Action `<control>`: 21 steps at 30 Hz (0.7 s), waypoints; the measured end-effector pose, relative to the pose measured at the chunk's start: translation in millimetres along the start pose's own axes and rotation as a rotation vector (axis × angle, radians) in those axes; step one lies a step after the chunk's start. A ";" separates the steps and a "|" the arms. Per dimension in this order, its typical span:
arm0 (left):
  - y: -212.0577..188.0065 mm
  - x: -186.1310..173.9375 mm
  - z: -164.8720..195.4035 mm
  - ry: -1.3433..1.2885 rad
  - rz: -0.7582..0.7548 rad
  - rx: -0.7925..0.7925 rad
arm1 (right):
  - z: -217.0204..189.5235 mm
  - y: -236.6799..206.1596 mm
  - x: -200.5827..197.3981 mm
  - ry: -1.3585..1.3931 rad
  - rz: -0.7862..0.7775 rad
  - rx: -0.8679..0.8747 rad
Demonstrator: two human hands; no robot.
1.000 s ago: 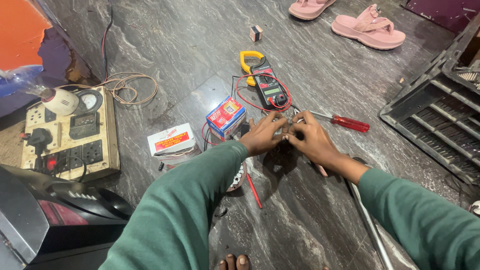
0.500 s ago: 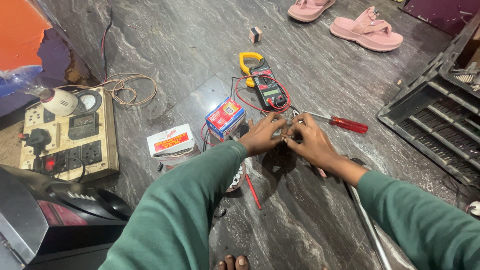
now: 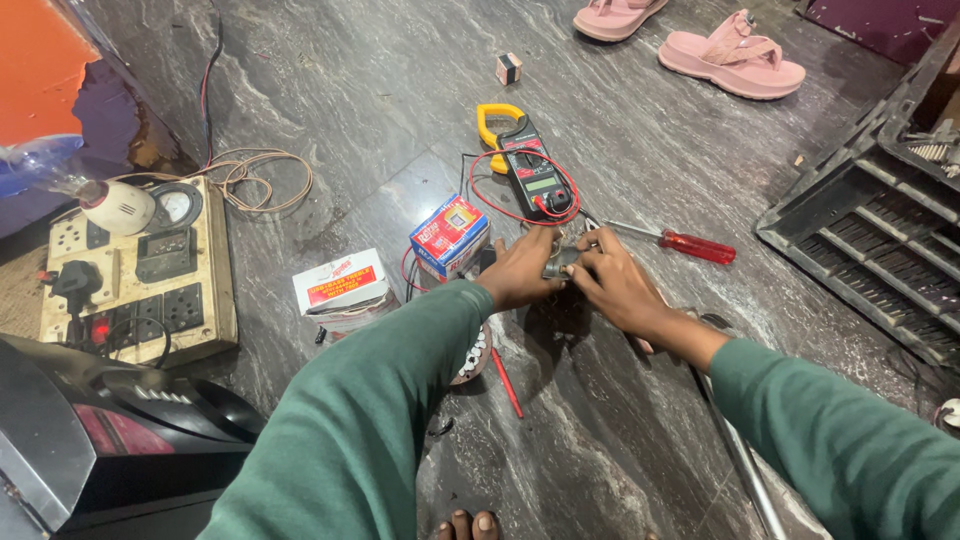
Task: The person works on a cylindrical electrical component, likely a motor stator, using a screwdriver and pliers. They manipulate wires and adjust parts of the component while seated on the floor.
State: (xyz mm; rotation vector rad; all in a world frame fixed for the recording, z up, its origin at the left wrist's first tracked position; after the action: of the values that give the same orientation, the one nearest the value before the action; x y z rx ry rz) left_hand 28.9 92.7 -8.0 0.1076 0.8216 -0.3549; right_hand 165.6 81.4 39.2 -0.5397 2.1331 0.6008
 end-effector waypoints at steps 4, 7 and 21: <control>-1.4 0.4 1.6 0.001 -0.002 -0.002 | -0.6 -0.7 0.0 -0.019 -0.022 0.037; -2.4 1.7 1.3 0.026 -0.019 0.003 | -4.5 -0.6 -1.6 -0.026 -0.037 0.044; -5.0 3.2 -3.6 -0.005 0.029 0.050 | -11.5 -1.4 -7.3 -0.064 -0.059 0.026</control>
State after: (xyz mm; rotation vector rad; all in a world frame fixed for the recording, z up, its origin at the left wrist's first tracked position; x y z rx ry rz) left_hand 26.7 88.0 -12.6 0.1655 0.8059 -0.3486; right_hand 163.6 74.8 50.9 -0.5599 2.0553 0.5502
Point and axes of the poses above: each hand's wrist, its own y-axis towards the middle knuckle, its own x-axis out of the palm, z = x × y, the point moved 7 cm from there along y, towards the middle knuckle, and after that the axes turned 2 degrees about -x, right-handed, at the moved point
